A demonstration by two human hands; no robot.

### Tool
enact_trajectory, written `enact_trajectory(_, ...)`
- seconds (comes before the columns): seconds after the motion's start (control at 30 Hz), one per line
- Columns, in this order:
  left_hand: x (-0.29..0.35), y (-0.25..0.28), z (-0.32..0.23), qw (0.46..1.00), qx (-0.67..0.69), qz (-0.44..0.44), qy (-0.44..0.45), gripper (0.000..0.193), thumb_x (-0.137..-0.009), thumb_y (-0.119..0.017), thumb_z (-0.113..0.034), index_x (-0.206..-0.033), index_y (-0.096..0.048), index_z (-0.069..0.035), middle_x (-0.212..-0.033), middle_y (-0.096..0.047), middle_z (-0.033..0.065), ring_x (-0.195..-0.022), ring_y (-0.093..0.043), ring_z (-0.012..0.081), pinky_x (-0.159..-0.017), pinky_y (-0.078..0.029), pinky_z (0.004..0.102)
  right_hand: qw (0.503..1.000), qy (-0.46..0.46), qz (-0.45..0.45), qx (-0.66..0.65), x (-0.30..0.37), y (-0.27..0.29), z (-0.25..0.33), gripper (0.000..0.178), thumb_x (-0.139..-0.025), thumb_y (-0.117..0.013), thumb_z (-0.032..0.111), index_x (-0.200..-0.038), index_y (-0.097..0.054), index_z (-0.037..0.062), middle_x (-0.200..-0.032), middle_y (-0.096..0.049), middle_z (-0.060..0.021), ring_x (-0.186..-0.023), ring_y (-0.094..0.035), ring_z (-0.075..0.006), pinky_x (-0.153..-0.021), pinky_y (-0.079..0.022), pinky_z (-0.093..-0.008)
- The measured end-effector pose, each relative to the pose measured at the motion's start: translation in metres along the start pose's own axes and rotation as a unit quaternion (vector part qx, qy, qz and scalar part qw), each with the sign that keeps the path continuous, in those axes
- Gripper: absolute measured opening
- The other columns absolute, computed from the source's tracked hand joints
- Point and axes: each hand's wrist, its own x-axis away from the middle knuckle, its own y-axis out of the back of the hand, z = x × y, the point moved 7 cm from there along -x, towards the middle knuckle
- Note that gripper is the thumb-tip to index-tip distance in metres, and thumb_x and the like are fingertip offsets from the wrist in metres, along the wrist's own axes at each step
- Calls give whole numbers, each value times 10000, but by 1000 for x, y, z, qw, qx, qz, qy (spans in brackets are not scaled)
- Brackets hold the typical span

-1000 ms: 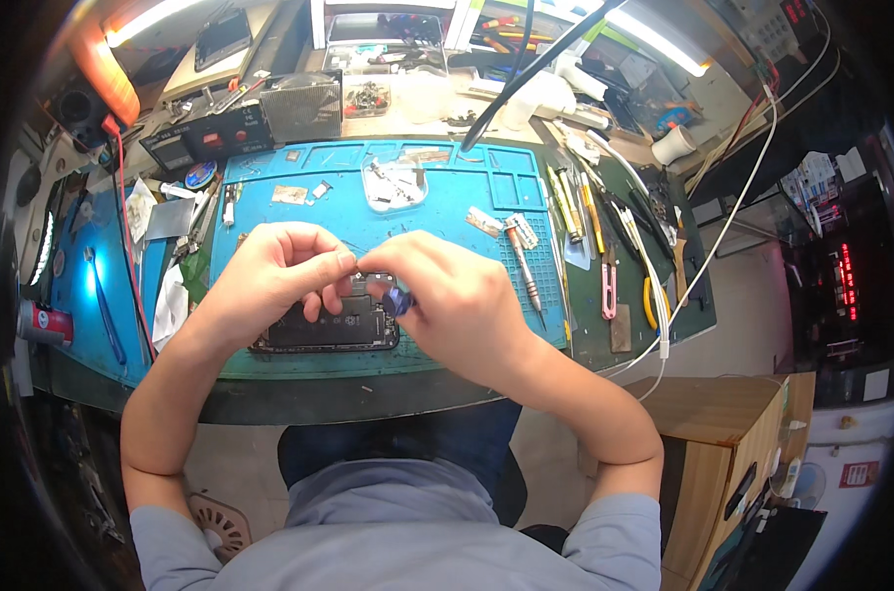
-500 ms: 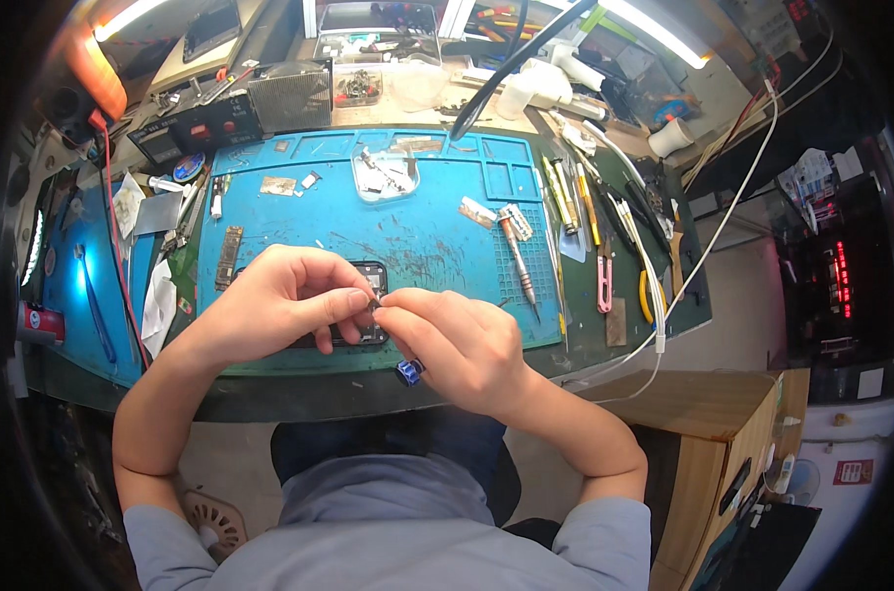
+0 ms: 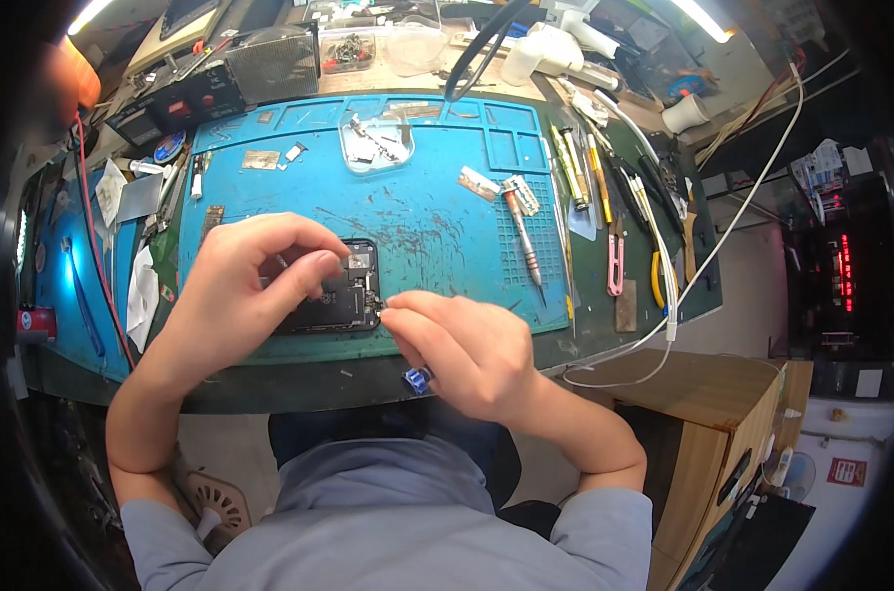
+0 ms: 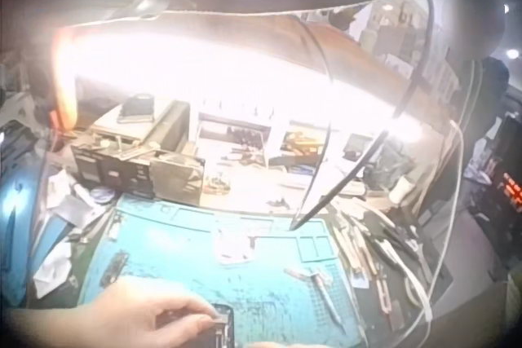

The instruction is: The person repairs a smartphone motherboard on a blue workbench. They use a soldering iron, tweezers, and a hot air gun to remove and install small components, then secure them with a screwdriver.

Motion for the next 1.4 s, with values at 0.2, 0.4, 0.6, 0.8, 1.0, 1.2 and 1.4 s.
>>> enact_trajectory(0.2, 42, -17, -27, 946, -299, -32, -121, 350, -792, -829, -65, -1123, -725, -22, -1075, -703, 99, -974, -671, 301, -846, -516, 416, 997, 7, 48, 58, 7, -9, 12, 347, -775, -726, 43, -1107, -745, -53, -1072, -751, -156, -624, -644, -165, -529, -519, -279)
enact_trajectory(0.4, 57, -29, -15, 950, -257, -103, -144, 440, -753, -850, -64, -1178, -742, -28, -1100, -689, 60, -986, -641, 285, -860, -478, 430, 996, 23, 57, 65, 2, -15, 12, 326, -751, -726, 42, -1063, -774, -39, -1025, -759, -143, -575, -602, -124, -487, -481, -255)
enact_trajectory(0.6, 59, -36, -9, 946, -251, -156, -132, 437, -775, -856, -76, -1198, -752, -50, -1084, -682, 45, -958, -621, 258, -871, -437, 417, 997, -9, 63, 39, 4, -15, 8, 279, -784, -739, 17, -1053, -769, -48, -1042, -774, -164, -588, -644, -134, -502, -507, -253)
enact_trajectory(0.8, 65, -29, -9, 944, -243, -176, -134, 429, -796, -857, -48, -1209, -739, -38, -1026, -710, 50, -901, -645, 252, -831, -442, 401, 997, -39, 72, 4, 7, -16, 4, 195, -820, -768, 17, -1003, -751, -50, -1107, -783, -218, -612, -685, -157, -507, -531, -266)
enact_trajectory(1.0, 63, -34, -1, 972, -64, -185, -129, 522, -847, -819, 82, -1337, -655, 18, -1025, -778, 144, -836, -756, 245, -642, -573, 329, 996, -46, 61, -49, 4, -13, -2, 258, -800, -787, 3, -1052, -747, -36, -1096, -787, -200, -609, -684, -155, -504, -528, -269)
enact_trajectory(1.2, 57, -40, -4, 979, 0, -183, -94, 542, -873, -793, 94, -1385, -618, 59, -1019, -769, 160, -847, -764, 238, -688, -627, 325, 994, -71, 36, -72, 2, -11, -2, 341, -789, -802, -39, -1125, -745, -23, -1107, -794, -164, -594, -665, -136, -493, -510, -267)
enact_trajectory(1.4, 54, -48, 4, 984, 62, -159, -46, 542, -880, -783, 86, -1395, -616, 54, -966, -753, 126, -806, -748, 232, -681, -615, 335, 993, -58, 38, -94, 1, -10, 1, 347, -807, -813, -25, -1148, -749, -24, -1110, -796, -165, -581, -655, -131, -485, -503, -266)
